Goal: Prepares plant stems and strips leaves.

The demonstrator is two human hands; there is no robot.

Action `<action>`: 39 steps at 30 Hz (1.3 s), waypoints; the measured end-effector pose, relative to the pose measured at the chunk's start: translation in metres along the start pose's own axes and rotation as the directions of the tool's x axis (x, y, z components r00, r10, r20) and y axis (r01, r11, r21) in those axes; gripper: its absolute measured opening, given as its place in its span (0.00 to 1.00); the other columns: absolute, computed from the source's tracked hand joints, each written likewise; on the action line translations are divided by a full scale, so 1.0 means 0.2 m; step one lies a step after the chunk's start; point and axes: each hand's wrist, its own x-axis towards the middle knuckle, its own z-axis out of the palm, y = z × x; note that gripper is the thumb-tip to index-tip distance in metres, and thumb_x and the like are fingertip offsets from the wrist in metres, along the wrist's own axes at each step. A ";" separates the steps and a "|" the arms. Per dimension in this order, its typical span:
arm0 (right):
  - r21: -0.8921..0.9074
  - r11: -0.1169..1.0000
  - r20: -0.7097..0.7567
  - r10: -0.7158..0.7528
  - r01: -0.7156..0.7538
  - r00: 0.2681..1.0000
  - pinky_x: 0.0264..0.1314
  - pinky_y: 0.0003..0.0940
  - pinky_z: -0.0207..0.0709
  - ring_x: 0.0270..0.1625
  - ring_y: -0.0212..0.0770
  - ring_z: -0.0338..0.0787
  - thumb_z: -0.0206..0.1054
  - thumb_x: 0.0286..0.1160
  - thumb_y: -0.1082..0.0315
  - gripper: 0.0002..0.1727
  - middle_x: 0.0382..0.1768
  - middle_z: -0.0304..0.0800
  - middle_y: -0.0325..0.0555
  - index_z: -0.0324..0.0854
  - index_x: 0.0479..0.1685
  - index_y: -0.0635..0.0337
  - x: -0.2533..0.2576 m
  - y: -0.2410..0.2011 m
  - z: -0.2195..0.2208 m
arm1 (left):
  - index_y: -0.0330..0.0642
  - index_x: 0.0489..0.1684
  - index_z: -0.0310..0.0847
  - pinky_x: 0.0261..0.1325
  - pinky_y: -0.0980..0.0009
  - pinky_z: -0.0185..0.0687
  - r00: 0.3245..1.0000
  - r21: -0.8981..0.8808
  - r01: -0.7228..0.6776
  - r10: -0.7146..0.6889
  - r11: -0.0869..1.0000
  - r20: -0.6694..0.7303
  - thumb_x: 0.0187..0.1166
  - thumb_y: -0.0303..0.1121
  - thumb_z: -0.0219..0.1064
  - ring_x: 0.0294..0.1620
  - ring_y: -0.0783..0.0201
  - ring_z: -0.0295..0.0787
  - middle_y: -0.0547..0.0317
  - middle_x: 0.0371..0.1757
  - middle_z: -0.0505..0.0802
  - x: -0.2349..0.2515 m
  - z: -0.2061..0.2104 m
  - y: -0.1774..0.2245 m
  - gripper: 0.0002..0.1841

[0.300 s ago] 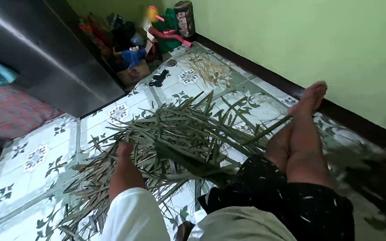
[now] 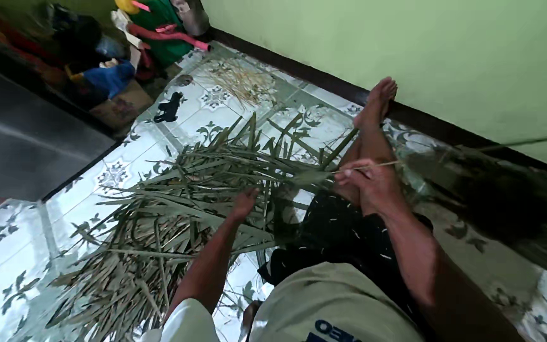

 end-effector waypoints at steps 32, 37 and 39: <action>-0.066 0.983 0.090 0.174 -0.169 0.981 0.55 0.30 0.90 0.45 0.33 0.95 0.59 0.86 0.70 0.13 0.46 0.95 0.48 0.87 0.52 0.68 -0.24 0.38 0.39 | 0.34 0.69 0.79 0.70 0.42 0.78 0.995 0.264 -0.064 0.041 0.962 0.093 0.96 0.50 0.36 0.63 0.42 0.88 0.35 0.59 0.90 -0.20 0.49 0.12 0.31; -0.199 0.957 0.147 0.242 -0.210 0.959 0.58 0.30 0.88 0.47 0.35 0.95 0.58 0.87 0.69 0.14 0.47 0.95 0.51 0.87 0.53 0.68 -0.24 0.36 0.40 | 0.38 0.78 0.74 0.72 0.36 0.75 0.988 0.415 0.095 -0.137 0.905 0.072 0.95 0.51 0.38 0.71 0.37 0.83 0.34 0.69 0.86 -0.04 0.44 -0.12 0.30; -0.246 0.943 0.156 0.266 -0.224 0.951 0.58 0.31 0.87 0.47 0.35 0.95 0.58 0.88 0.68 0.14 0.46 0.95 0.51 0.87 0.53 0.67 -0.23 0.36 0.41 | 0.36 0.77 0.74 0.75 0.38 0.73 0.981 0.345 0.144 -0.178 0.928 0.070 0.95 0.48 0.42 0.74 0.37 0.81 0.33 0.71 0.85 -0.03 0.45 -0.15 0.28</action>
